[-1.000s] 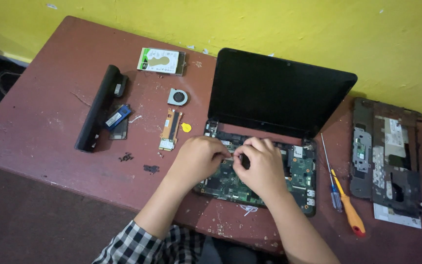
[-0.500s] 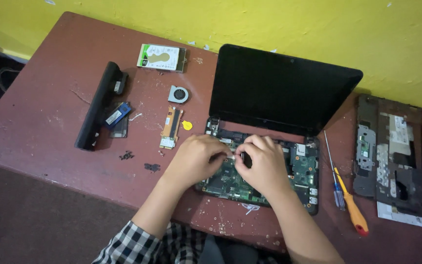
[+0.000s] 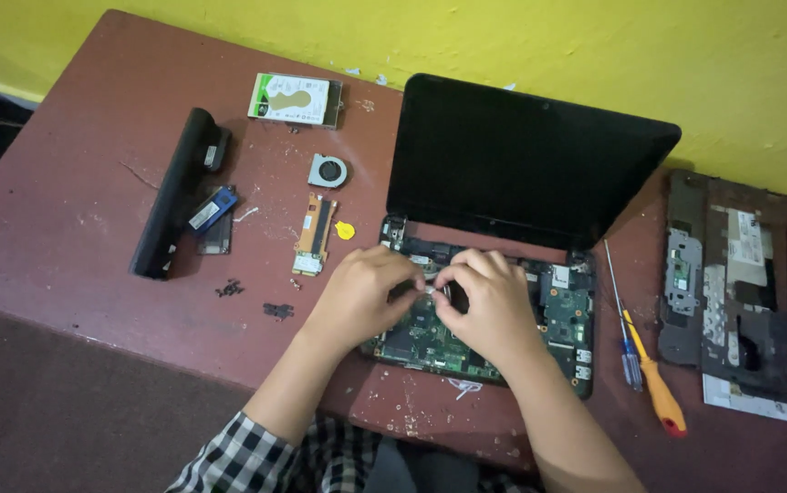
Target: Connecting ribbon cables and securing components with a screwdriver during laptop repair.
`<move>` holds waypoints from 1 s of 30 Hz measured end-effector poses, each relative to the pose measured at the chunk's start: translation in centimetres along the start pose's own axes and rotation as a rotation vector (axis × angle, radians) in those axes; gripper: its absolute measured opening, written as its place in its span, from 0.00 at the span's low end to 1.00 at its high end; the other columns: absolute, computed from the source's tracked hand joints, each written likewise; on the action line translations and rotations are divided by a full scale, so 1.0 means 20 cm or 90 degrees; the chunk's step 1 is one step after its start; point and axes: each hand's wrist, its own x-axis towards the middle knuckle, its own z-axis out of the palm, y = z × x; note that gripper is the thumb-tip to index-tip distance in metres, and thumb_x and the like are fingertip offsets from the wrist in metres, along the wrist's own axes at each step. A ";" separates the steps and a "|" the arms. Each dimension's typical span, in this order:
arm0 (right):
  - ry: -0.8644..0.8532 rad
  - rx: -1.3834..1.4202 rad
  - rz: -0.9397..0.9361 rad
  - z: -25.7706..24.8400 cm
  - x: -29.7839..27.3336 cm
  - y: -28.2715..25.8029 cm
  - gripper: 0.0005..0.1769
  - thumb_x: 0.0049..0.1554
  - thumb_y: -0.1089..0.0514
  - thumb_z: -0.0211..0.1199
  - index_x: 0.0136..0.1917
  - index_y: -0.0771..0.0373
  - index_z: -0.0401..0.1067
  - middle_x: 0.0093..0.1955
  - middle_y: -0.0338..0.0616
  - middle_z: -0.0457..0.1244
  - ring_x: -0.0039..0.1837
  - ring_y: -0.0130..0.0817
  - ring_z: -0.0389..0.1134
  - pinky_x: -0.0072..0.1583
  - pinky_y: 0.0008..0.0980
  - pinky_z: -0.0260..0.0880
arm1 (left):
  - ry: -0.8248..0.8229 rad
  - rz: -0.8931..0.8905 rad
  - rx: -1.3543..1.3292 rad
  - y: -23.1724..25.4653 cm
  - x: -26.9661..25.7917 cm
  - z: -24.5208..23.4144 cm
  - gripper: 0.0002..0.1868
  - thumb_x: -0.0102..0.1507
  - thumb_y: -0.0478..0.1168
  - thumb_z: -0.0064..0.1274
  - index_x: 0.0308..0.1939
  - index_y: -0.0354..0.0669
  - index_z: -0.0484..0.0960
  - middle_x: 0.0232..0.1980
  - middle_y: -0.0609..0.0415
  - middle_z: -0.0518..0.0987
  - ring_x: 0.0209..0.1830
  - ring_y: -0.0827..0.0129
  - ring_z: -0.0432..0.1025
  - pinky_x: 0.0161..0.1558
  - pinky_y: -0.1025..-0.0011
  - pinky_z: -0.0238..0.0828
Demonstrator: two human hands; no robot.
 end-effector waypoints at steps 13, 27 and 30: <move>-0.011 0.002 0.014 -0.02 0.00 -0.02 0.07 0.43 0.48 0.63 0.38 0.45 0.71 0.44 0.27 0.61 0.54 0.36 0.64 0.52 0.40 0.65 | -0.028 -0.021 -0.032 0.05 0.05 -0.06 0.08 0.52 0.35 0.59 0.35 0.47 0.84 0.34 0.54 0.84 0.39 0.56 0.76 0.41 0.61 0.71; -0.019 0.026 0.074 -0.02 0.01 -0.04 0.05 0.46 0.50 0.62 0.39 0.47 0.72 0.47 0.32 0.60 0.55 0.42 0.63 0.53 0.47 0.66 | -0.104 -0.106 -0.020 0.04 0.11 -0.08 0.07 0.50 0.40 0.57 0.33 0.49 0.83 0.29 0.52 0.82 0.35 0.49 0.76 0.40 0.57 0.72; -0.026 0.009 0.054 -0.01 0.01 -0.03 0.05 0.46 0.50 0.61 0.39 0.46 0.72 0.47 0.31 0.59 0.55 0.40 0.63 0.52 0.44 0.65 | -0.113 -0.107 -0.018 0.03 0.10 -0.07 0.06 0.51 0.40 0.56 0.32 0.50 0.82 0.28 0.50 0.80 0.34 0.48 0.75 0.40 0.56 0.71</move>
